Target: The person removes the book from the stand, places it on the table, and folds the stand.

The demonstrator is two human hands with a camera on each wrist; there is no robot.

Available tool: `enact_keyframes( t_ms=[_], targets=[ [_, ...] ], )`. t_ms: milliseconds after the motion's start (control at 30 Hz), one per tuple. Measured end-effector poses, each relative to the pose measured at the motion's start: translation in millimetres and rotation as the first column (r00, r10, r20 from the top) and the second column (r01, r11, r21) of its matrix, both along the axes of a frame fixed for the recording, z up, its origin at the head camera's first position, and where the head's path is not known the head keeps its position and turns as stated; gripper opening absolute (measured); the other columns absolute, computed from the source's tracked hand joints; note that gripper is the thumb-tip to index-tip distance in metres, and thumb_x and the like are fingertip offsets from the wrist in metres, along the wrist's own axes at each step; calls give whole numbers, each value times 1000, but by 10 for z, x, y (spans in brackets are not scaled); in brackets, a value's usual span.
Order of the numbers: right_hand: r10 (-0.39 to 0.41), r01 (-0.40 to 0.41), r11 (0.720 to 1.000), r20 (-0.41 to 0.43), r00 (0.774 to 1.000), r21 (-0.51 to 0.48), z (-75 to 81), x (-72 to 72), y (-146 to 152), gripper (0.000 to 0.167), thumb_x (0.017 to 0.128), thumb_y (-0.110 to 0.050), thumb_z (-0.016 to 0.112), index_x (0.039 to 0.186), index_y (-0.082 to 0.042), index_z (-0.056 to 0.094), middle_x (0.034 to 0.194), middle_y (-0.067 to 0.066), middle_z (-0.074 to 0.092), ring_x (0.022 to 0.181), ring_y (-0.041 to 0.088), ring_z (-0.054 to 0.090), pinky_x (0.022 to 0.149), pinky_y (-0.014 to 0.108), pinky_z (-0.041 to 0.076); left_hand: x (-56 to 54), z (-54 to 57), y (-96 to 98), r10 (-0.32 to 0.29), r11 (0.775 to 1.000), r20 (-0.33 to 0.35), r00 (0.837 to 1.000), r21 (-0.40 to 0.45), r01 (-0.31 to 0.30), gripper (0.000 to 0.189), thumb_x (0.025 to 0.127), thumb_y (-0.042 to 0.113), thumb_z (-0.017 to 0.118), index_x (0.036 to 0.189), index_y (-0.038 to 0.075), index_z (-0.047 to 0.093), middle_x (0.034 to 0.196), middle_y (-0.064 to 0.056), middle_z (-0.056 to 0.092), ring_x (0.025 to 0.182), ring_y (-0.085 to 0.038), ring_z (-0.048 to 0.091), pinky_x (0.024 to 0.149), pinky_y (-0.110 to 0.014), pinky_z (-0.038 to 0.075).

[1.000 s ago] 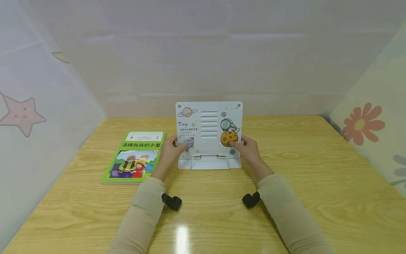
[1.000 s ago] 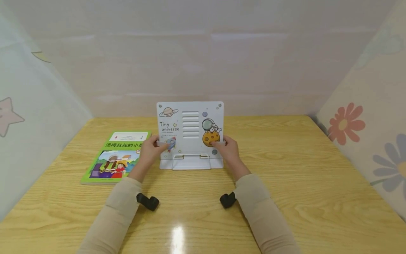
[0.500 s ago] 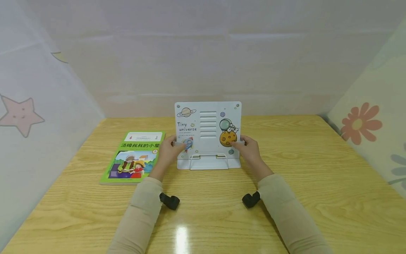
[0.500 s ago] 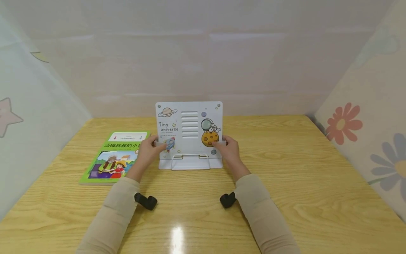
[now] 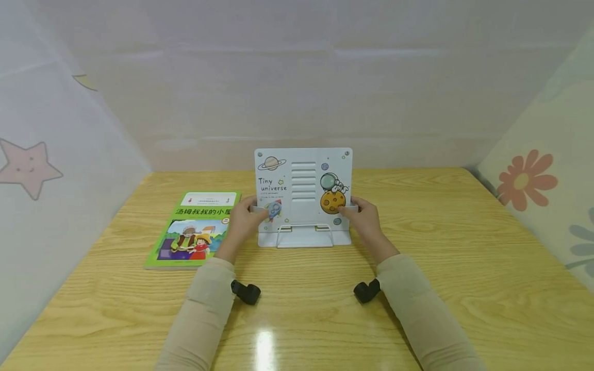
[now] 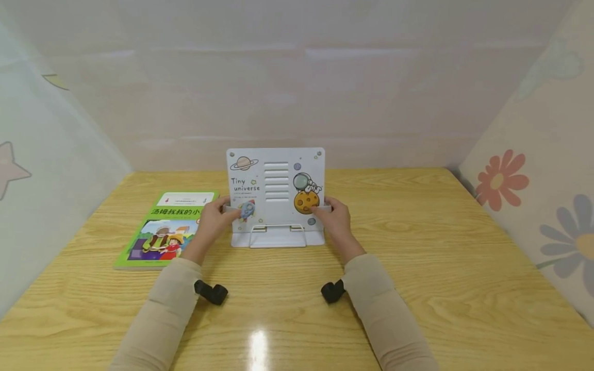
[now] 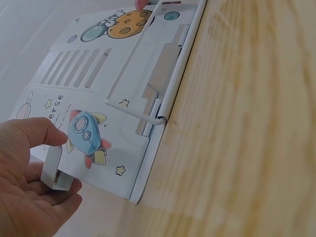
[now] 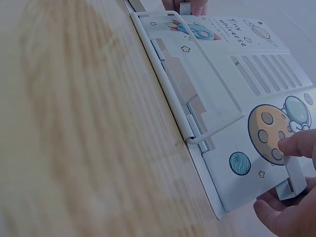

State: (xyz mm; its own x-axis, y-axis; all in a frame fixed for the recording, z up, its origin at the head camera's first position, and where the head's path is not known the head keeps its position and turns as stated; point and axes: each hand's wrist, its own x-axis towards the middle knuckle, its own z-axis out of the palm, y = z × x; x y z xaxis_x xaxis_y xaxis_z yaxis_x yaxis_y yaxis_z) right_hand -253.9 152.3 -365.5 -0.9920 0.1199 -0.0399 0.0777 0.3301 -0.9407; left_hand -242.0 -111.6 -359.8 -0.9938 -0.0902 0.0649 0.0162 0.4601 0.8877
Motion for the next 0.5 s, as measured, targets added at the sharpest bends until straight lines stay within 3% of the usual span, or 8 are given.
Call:
enact_keyframes(
  t_ms=[167, 500],
  targets=[
    [-31, 31, 1000, -19, 999, -3, -15, 0, -6, 47, 79, -13, 60, 122, 2, 46, 131, 15, 34, 122, 27, 24, 96, 38, 26, -13, 1, -9, 0, 1000, -18, 1000, -20, 0, 42, 74, 13, 62, 115, 10, 54, 101, -6, 55, 85, -21, 49, 66, -31, 45],
    [-24, 34, 996, -117, 993, 80, -21, 8, 8, 40, 79, -12, 61, 115, 2, 52, 120, 15, 47, 109, 25, 39, 88, 37, 37, -20, 5, -12, -5, 1000, -26, 1000, 7, 5, 41, 73, 11, 62, 113, 5, 53, 101, -8, 55, 85, -22, 50, 69, -31, 45]
  ],
)
